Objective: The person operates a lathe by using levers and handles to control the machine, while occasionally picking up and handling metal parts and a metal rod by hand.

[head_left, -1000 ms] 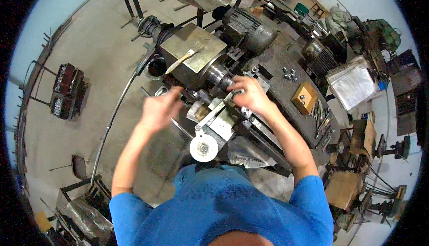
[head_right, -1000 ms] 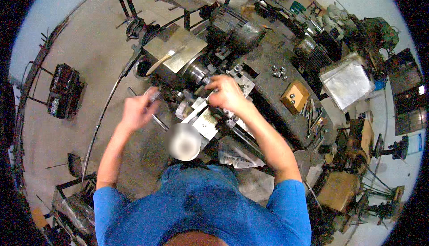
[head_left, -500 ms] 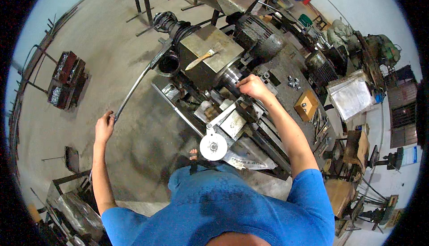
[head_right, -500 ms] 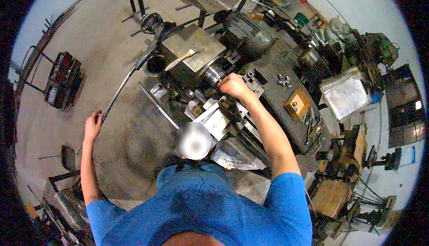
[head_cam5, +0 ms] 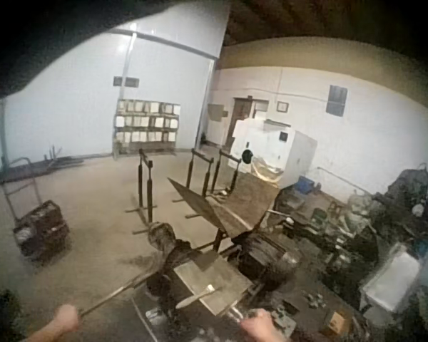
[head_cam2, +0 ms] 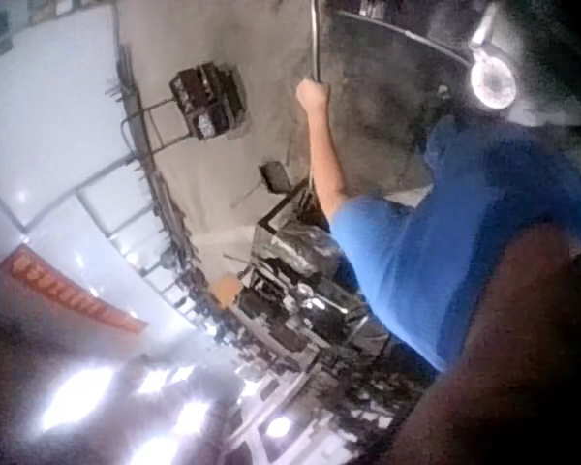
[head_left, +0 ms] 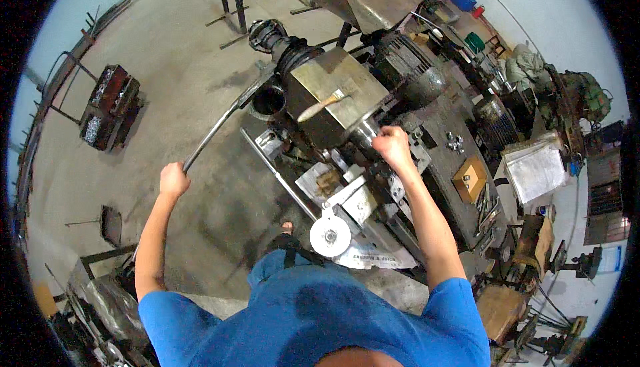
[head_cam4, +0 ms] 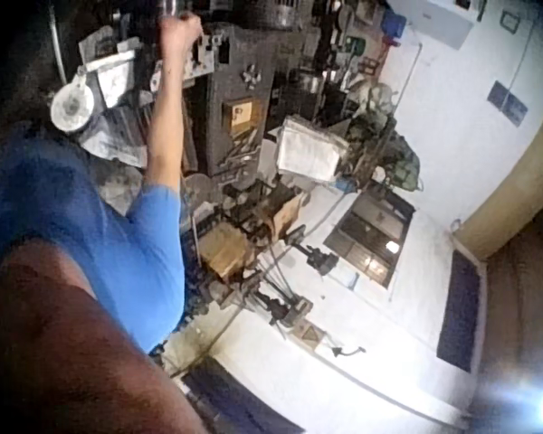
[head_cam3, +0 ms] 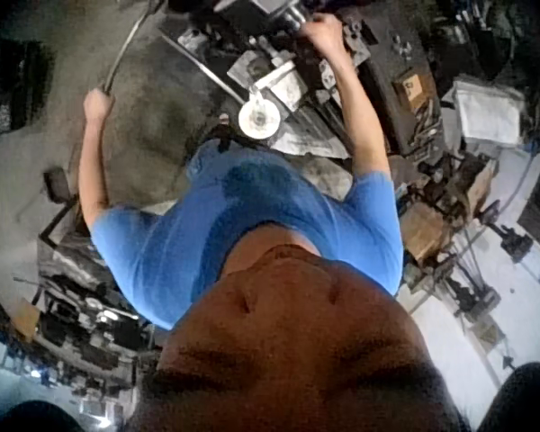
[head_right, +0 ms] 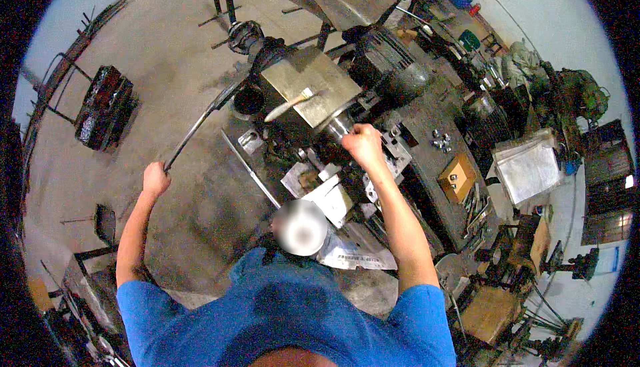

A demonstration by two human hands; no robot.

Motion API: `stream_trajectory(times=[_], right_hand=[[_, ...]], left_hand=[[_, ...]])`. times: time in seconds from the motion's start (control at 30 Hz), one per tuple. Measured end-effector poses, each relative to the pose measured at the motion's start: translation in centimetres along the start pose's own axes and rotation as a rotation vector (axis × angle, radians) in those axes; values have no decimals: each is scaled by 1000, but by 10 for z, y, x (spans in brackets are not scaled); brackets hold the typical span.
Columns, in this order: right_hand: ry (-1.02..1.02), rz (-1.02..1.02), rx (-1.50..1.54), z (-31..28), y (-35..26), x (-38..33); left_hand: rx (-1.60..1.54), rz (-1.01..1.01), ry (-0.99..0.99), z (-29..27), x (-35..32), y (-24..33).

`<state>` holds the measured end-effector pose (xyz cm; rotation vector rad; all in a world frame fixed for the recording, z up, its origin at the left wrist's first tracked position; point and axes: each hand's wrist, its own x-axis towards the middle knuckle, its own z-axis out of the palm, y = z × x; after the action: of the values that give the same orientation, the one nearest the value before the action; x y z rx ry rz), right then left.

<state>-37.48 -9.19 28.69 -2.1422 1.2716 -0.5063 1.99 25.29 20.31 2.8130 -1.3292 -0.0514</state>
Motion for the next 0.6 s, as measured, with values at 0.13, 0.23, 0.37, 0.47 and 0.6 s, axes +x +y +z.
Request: stream_trajectory(times=[0.13,0.23,0.37,0.47,0.6], right_hand=[[-47,18,-55,-2,-3,1],[-34,26,-42,-3,-4,11],[19,-11,-77,4,5,-1],[-22,35,-39,5,17,1],[31,85,-72,5,4,8]], left_hand=[[161,118,101,-5,62,-79],[179,345,214,-6,97,-126],[191,403,214,-8,126,-124],[199,427,178,-10,138,-123],[244,400,261,-17,156,-146]])
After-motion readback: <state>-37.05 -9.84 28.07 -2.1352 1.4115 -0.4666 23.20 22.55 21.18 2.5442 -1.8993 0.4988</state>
